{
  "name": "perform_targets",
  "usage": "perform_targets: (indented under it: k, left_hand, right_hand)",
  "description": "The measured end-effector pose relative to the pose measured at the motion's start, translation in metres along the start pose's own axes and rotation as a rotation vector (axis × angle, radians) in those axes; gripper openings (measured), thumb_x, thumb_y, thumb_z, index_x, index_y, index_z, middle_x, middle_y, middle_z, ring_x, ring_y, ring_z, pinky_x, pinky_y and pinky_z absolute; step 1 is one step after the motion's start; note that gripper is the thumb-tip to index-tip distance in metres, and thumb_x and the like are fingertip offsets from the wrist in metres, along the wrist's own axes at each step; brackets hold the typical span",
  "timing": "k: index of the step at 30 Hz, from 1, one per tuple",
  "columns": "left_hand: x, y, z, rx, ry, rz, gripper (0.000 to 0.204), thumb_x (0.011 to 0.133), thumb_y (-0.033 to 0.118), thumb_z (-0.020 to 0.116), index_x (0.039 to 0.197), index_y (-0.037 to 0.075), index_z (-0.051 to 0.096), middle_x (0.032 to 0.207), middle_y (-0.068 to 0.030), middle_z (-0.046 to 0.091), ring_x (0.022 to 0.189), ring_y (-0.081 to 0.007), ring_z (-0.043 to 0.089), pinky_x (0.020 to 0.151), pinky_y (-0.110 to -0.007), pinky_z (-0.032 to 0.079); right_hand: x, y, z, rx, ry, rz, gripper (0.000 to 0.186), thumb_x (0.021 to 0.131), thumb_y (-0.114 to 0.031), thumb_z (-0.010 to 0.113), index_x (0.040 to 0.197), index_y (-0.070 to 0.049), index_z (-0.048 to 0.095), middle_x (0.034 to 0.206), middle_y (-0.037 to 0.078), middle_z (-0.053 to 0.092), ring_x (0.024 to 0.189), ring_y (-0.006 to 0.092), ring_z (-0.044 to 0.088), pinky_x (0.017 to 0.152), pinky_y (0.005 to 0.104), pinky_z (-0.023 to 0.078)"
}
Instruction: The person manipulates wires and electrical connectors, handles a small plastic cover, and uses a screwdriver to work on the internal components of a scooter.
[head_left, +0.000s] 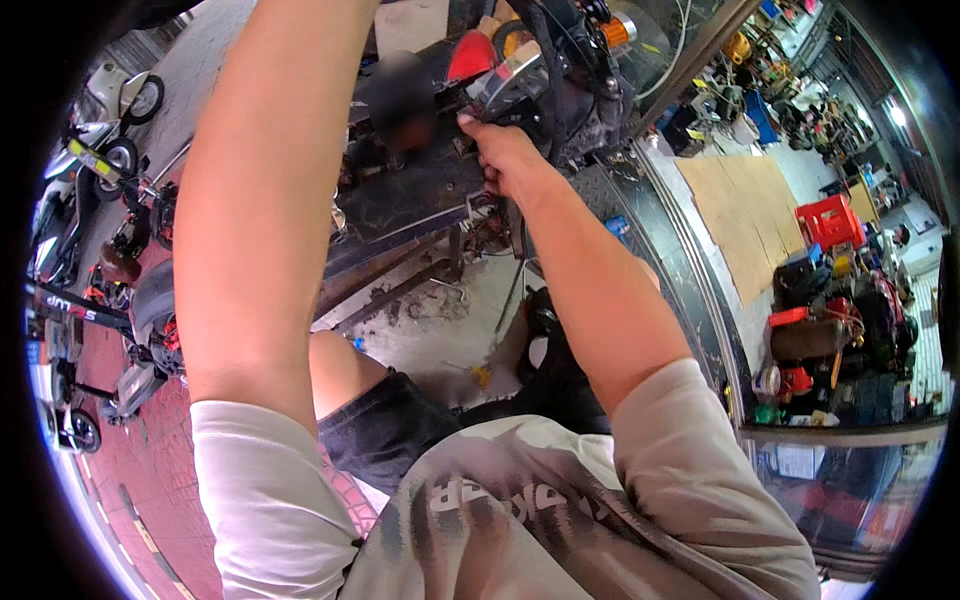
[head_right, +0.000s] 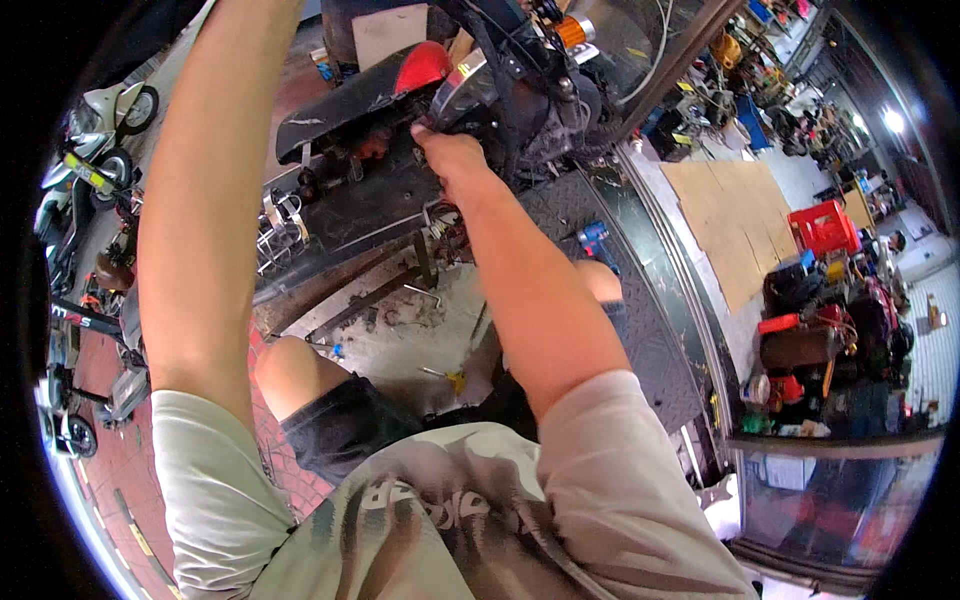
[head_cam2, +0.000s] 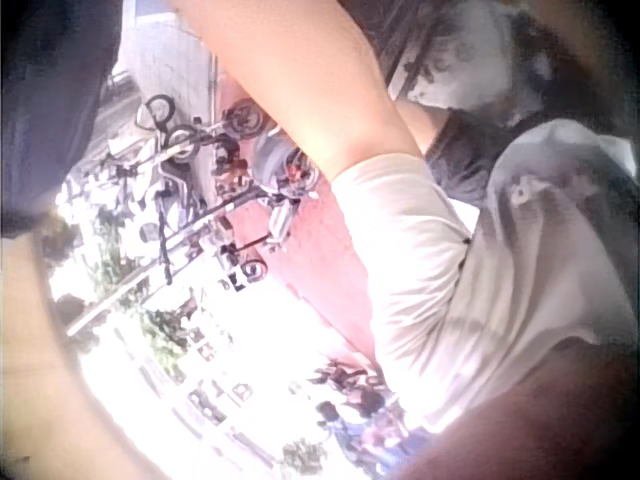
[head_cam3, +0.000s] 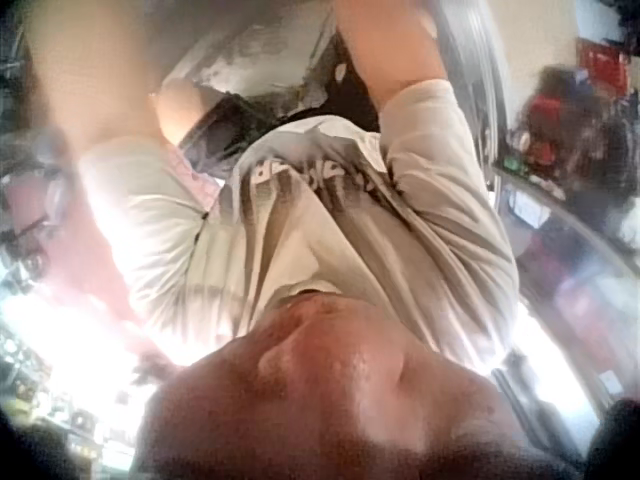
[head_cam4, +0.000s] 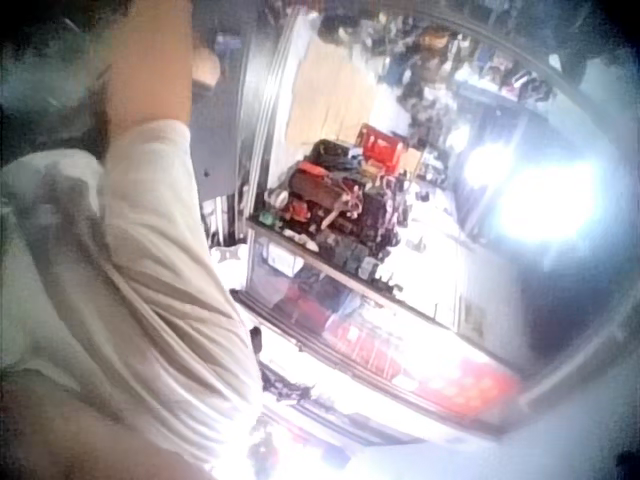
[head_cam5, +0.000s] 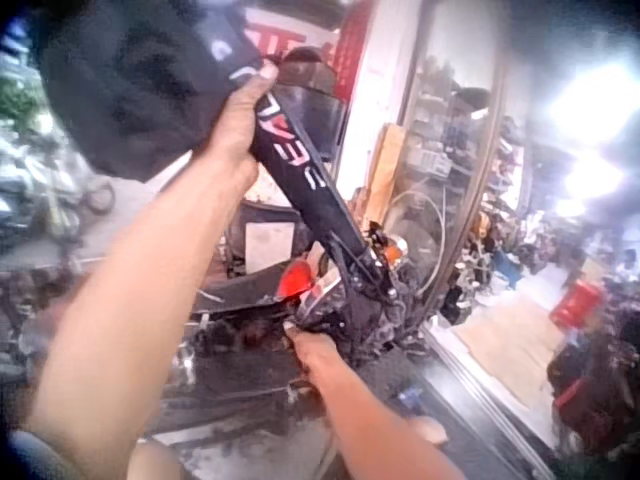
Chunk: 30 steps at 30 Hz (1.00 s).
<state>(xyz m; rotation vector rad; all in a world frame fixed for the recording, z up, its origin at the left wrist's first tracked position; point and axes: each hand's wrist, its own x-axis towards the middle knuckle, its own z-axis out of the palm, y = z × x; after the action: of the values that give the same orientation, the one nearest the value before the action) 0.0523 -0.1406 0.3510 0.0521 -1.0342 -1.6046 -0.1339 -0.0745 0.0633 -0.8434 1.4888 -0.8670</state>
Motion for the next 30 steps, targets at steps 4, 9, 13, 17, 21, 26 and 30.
perform_targets:
  k: [4,9,13,17,21,26,30]
  left_hand:
    - [0.003,-0.018,-0.013,0.428,0.247,0.518,0.043,0.084,0.050,0.083,0.109,0.018,0.068,0.095,-0.0003,0.072,0.086,-0.0176,0.069,0.084,-0.036,0.055]
    - [-0.030,-0.022,-0.010,0.569,0.375,0.558,0.050,0.086,0.060,0.077,0.116,0.021,0.066,0.100,0.0015,0.070,0.095,-0.0164,0.067,0.087,-0.042,0.053]
    - [-0.049,-0.016,-0.006,0.680,0.438,0.481,0.055,0.087,0.066,0.071,0.117,0.021,0.066,0.104,0.0006,0.071,0.101,-0.0172,0.066,0.091,-0.045,0.050]
    - [-0.062,-0.023,-0.003,0.712,0.454,0.438,0.052,0.091,0.065,0.066,0.117,0.020,0.066,0.107,-0.0007,0.072,0.105,-0.0186,0.065,0.093,-0.044,0.048]
    - [-0.111,-0.084,0.013,0.806,0.684,0.386,0.036,0.099,0.037,0.064,0.117,0.006,0.068,0.108,-0.0094,0.074,0.103,-0.0235,0.069,0.088,-0.041,0.053]
    - [-0.221,-0.210,-0.030,1.698,0.318,0.174,0.027,0.092,0.005,0.067,0.118,0.000,0.069,0.116,-0.0178,0.069,0.116,-0.0336,0.062,0.102,-0.043,0.048]
    - [-0.243,-0.232,-0.092,1.931,0.065,-0.021,0.042,0.090,0.015,0.071,0.127,-0.003,0.064,0.134,-0.0198,0.061,0.129,-0.0384,0.054,0.110,-0.046,0.046]
  right_hand:
    - [-0.051,-0.029,-0.040,-0.197,0.011,-0.548,0.045,0.085,-0.045,0.085,0.097,-0.004,0.070,0.079,0.004,0.064,0.068,0.0165,0.058,0.064,0.0368,0.049]
    - [-0.075,-0.140,-0.090,-0.762,0.536,-1.406,0.047,0.086,-0.044,0.085,0.103,-0.001,0.076,0.079,-0.001,0.067,0.071,0.0087,0.060,0.066,0.0278,0.051]
    - [-0.059,-0.193,-0.076,-0.993,0.364,-1.467,0.081,0.073,-0.065,0.085,0.112,0.005,0.072,0.107,0.026,0.069,0.105,0.0398,0.067,0.092,0.0456,0.052]
    - [-0.037,-0.195,-0.060,-0.952,0.205,-1.388,0.064,0.075,-0.056,0.088,0.103,0.001,0.078,0.098,0.019,0.071,0.095,0.0321,0.069,0.086,0.0417,0.053]
    - [-0.019,-0.185,-0.053,-0.535,-0.079,-1.391,0.042,0.083,-0.038,0.088,0.097,0.000,0.077,0.078,0.003,0.070,0.071,0.0128,0.065,0.068,0.0317,0.053]
    - [-0.017,-0.183,-0.056,-0.454,-0.165,-1.146,0.040,0.081,-0.038,0.090,0.089,-0.001,0.077,0.071,0.002,0.068,0.065,0.0119,0.064,0.063,0.0308,0.052]
    - [-0.020,-0.183,-0.057,-0.431,-0.199,-1.138,0.043,0.082,-0.043,0.089,0.084,-0.001,0.076,0.069,0.002,0.069,0.062,0.0113,0.064,0.060,0.0302,0.052]
